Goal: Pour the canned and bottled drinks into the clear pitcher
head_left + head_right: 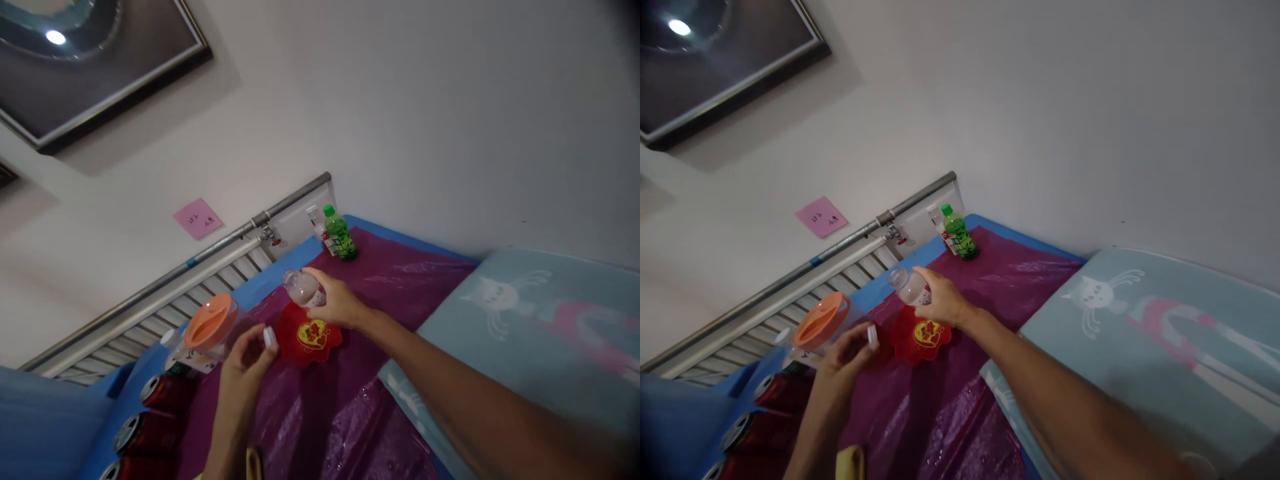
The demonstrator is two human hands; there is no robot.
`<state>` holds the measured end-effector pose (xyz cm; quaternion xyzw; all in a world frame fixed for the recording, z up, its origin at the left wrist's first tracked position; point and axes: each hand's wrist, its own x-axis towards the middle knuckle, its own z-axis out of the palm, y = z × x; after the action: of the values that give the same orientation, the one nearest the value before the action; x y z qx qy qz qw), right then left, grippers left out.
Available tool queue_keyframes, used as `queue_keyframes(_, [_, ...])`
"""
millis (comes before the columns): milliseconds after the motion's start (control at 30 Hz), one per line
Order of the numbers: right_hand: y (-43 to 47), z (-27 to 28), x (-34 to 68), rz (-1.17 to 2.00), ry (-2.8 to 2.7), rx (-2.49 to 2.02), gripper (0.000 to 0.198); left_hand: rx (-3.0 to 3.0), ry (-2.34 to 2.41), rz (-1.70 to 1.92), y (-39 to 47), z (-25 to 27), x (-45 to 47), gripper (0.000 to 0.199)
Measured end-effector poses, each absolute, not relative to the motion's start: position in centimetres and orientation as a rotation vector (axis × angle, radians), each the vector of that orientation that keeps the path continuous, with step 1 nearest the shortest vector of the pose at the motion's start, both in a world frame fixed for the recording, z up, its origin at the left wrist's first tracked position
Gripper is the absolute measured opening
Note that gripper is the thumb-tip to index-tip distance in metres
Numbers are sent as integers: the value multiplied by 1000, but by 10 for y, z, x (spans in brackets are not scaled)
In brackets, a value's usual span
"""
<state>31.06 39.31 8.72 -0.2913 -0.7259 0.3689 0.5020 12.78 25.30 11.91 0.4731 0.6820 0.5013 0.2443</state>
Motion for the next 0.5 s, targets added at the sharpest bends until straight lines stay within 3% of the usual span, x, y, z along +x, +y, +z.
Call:
queue_keyframes(167, [387, 87, 307, 757, -1930, -625, 85, 1385, 1706, 1520, 301, 172, 153, 60])
queue_keyframes(500, [393, 81, 309, 634, -2004, -607, 85, 1618, 1796, 1188, 319, 178, 143, 44])
